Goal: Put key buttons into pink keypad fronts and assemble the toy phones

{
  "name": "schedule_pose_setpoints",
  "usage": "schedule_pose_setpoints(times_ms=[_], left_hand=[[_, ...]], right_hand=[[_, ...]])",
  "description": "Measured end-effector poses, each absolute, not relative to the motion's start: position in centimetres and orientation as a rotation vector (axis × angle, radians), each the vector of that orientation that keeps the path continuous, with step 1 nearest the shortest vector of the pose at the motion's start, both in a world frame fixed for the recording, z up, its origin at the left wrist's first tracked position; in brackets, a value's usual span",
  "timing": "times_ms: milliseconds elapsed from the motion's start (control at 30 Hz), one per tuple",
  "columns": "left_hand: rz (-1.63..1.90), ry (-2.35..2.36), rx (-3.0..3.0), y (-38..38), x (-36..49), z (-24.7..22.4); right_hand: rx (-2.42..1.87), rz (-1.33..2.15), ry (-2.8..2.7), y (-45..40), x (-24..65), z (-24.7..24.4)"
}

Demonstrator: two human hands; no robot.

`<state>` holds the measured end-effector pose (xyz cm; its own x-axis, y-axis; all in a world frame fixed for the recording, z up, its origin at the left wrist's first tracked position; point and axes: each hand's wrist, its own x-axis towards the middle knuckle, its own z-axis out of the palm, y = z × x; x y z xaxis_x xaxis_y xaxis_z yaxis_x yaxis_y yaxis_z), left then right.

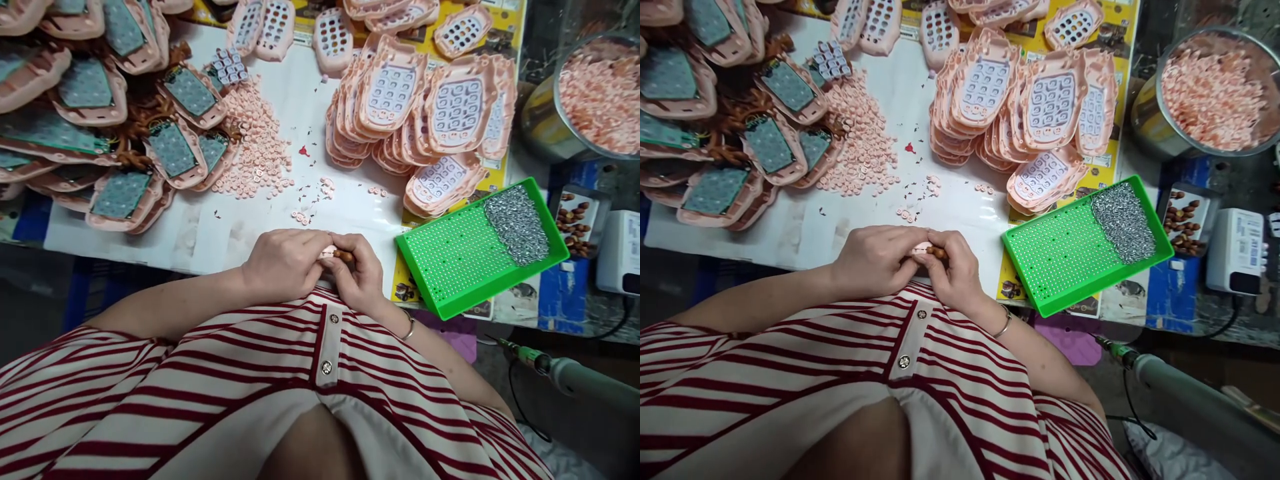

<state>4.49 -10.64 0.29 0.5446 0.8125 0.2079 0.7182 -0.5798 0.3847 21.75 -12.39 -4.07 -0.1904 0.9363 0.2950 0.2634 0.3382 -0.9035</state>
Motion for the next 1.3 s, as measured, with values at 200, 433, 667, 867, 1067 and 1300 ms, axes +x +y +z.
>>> schedule_pose_setpoints(times_ms=[200,433,667,867,1067,1300], left_hand=[[0.425,1.306,2.484,-10.2,4.1,0.6],[0.280,1.401,2.349,-9.8,3.1,1.5],[0.372,1.346,2.398,-10.1,3.1,1.1],[0.540,1.230,2.435,-10.6,3.3,0.7],[0.655,1.243,2.370,-11.1,3.5,0.0],[0.498,1.269,2.481,-10.3,2.7,0.2]], right_hand=[[-1.178,0.954,-1.658,-12.4,21.8,-3.7],[-1.100,0.881,-1.716,-11.8,22.5,-2.9],[-0.993,0.601,-1.923,-11.8,23.0,-1.2],[-0.959,0.538,-2.073,-12.2,23.5,-1.5],[-0.865,0.484,-2.017,-12.8,23.8,-2.6],[-0.956,0.465,-1.994,-12.6,23.8,-1.9]])
